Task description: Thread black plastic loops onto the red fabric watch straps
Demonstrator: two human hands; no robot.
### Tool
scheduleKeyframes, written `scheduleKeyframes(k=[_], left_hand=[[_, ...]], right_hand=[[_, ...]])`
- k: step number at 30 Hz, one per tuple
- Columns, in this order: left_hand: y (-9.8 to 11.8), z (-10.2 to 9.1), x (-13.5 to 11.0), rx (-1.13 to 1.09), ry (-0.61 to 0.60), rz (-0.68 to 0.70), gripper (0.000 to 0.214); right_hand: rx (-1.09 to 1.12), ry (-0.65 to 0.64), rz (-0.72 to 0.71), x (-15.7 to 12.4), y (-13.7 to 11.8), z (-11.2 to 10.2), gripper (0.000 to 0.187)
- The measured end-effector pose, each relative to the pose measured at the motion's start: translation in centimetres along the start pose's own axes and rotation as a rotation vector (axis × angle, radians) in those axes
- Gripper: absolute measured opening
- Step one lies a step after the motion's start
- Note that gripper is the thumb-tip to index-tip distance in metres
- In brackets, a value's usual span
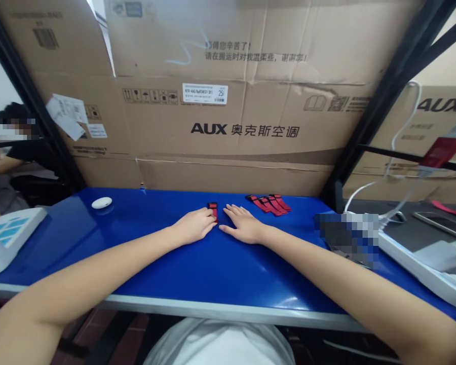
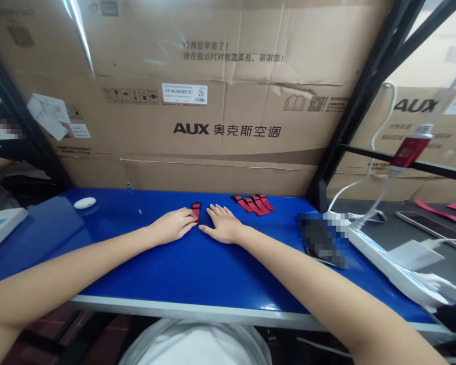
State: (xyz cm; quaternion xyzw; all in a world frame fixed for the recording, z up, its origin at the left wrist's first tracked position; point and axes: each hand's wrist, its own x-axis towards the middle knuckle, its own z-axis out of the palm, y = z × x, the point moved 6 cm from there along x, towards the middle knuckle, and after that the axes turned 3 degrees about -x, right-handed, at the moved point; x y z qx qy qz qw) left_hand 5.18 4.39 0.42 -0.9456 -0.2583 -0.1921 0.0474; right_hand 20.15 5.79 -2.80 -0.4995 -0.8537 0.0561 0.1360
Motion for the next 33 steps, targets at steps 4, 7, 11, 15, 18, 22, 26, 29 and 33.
scheduleKeyframes(k=[4, 7, 11, 15, 18, 22, 26, 29, 33], left_hand=[[-0.3, 0.2, 0.2, 0.017, -0.002, 0.032, 0.030], [-0.5, 0.1, 0.4, 0.011, -0.003, 0.028, 0.030], [-0.6, -0.5, 0.1, -0.096, 0.010, -0.028, 0.030], [-1.9, -0.8, -1.1, -0.134, 0.013, -0.236, 0.044], [-3.4, 0.0, -2.1, -0.104, -0.080, -0.400, 0.066], [-4.2, 0.9, -2.4, -0.092, -0.201, -0.475, 0.080], [-4.1, 0.8, -2.2, -0.068, -0.207, -0.491, 0.080], [-4.0, 0.7, -2.2, -0.052, -0.211, -0.487, 0.080], [-4.3, 0.7, -2.3, -0.044, -0.211, -0.492, 0.081]], right_hand=[[-0.004, -0.039, 0.003, 0.5, -0.2, 0.0, 0.092], [-0.001, -0.027, 0.009, 0.5, -0.4, -0.3, 0.093], [-0.003, -0.021, 0.037, 0.2, -0.6, -0.4, 0.095], [-0.016, -0.002, 0.046, -0.1, -0.5, -0.4, 0.094], [-0.025, -0.005, 0.045, -0.3, -0.5, -0.5, 0.093], [-0.024, -0.027, 0.034, -0.4, -0.7, -0.7, 0.091], [-0.028, -0.034, 0.030, -0.4, -0.9, -0.8, 0.089], [-0.028, -0.035, 0.034, -0.4, -0.8, -0.7, 0.088], [-0.034, -0.037, 0.023, -0.3, -0.9, -0.7, 0.087]])
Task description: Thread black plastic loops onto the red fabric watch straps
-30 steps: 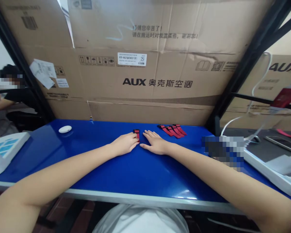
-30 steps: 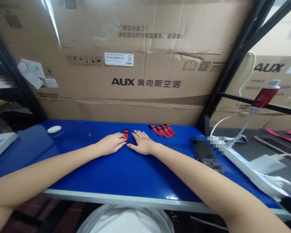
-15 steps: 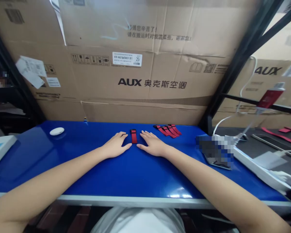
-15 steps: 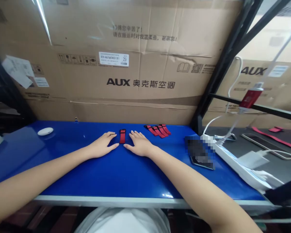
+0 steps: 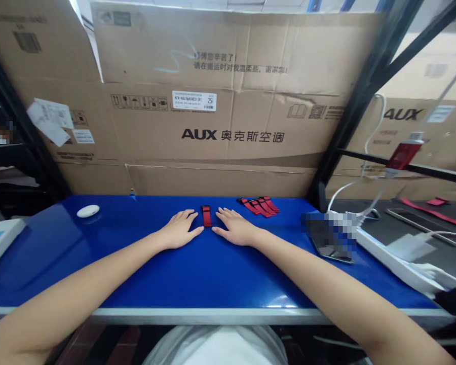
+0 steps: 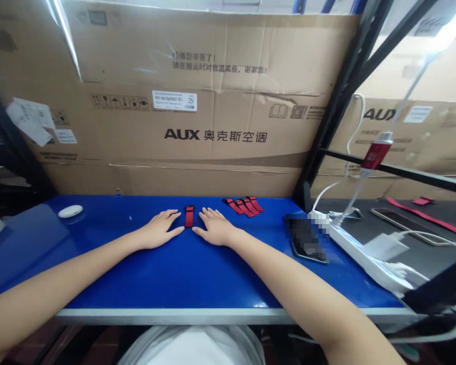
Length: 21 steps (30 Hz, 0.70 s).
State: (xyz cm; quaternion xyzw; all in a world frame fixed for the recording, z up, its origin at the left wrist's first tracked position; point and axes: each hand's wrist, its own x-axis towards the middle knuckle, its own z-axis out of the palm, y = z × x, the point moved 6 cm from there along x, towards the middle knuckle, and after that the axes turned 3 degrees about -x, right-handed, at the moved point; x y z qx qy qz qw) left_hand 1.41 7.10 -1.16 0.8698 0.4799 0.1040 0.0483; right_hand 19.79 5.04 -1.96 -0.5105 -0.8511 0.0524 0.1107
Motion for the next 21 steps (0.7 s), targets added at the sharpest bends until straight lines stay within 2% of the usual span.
scheduleKeyframes(k=[5, 14, 21], left_hand=[[-0.12, 0.16, 0.16, -0.016, -0.009, 0.000, 0.085], [-0.23, 0.67, -0.38, -0.009, -0.159, -0.084, 0.090], [0.22, 0.16, -0.68, -0.019, -0.164, -0.087, 0.089]], right_hand=[[0.000, 0.001, 0.001, 0.08, 0.02, -0.04, 0.087], [-0.021, -0.078, 0.015, -0.56, 0.15, 0.10, 0.096], [-0.011, -0.097, 0.035, -0.69, 0.29, 0.27, 0.096]])
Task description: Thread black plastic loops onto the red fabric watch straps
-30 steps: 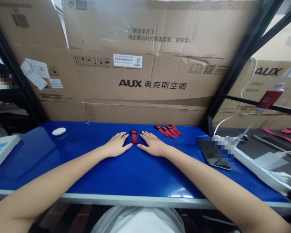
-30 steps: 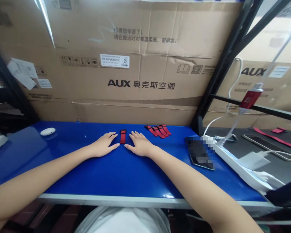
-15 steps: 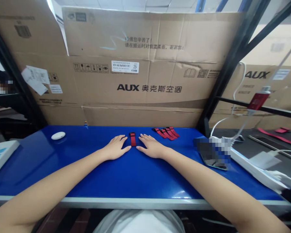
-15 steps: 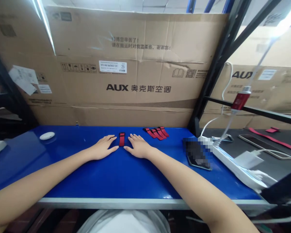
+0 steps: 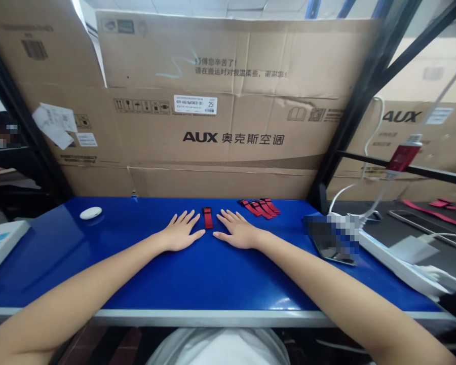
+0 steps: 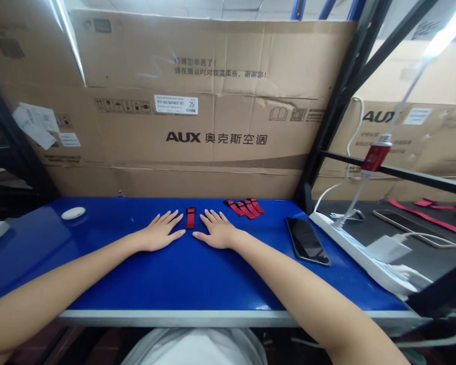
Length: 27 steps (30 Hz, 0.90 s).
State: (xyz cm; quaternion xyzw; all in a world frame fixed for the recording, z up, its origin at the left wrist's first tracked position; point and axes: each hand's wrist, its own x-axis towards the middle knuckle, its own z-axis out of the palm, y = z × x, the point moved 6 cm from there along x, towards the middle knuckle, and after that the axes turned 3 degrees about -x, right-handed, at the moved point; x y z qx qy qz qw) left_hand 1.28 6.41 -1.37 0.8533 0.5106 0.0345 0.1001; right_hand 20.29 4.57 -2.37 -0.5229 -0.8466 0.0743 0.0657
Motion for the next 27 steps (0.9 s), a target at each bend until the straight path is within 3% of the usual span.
scheduleKeyframes(k=[27], left_hand=[[-0.31, 0.21, 0.20, -0.007, 0.008, 0.013, 0.089]], right_hand=[[0.026, 0.007, -0.004, -0.05, -0.05, -0.21, 0.096]])
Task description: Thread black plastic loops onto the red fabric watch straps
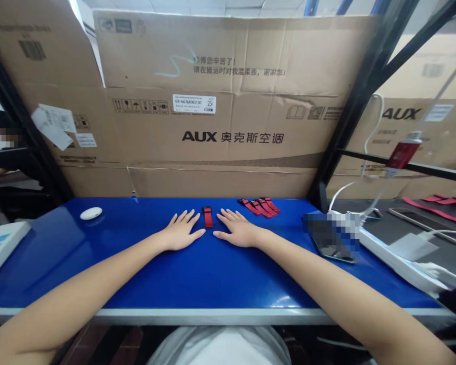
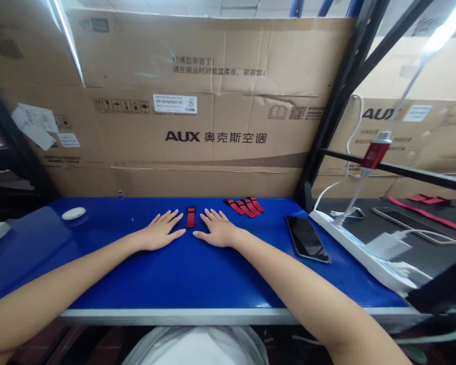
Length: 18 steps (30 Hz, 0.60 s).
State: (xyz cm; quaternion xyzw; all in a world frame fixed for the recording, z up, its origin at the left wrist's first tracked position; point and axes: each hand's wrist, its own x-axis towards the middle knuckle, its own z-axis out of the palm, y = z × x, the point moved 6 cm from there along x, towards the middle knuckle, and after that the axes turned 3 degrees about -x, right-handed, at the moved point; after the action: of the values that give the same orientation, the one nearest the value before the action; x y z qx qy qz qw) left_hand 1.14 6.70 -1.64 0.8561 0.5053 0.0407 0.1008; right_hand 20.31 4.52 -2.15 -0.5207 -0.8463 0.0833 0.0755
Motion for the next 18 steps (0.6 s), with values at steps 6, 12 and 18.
scheduleKeyframes(k=[6, 12, 18], left_hand=[[-0.07, -0.04, 0.03, -0.021, 0.025, 0.006, 0.089], [0.07, -0.09, -0.03, -0.018, 0.020, 0.007, 0.087], [0.05, -0.14, -0.08, -0.027, 0.018, 0.002, 0.088]], right_hand=[[-0.003, -0.006, 0.004, -0.16, -0.16, -0.21, 0.096], [-0.008, -0.010, 0.010, -0.17, -0.24, -0.27, 0.096], [-0.002, -0.010, 0.005, -0.25, -0.37, -0.39, 0.097]])
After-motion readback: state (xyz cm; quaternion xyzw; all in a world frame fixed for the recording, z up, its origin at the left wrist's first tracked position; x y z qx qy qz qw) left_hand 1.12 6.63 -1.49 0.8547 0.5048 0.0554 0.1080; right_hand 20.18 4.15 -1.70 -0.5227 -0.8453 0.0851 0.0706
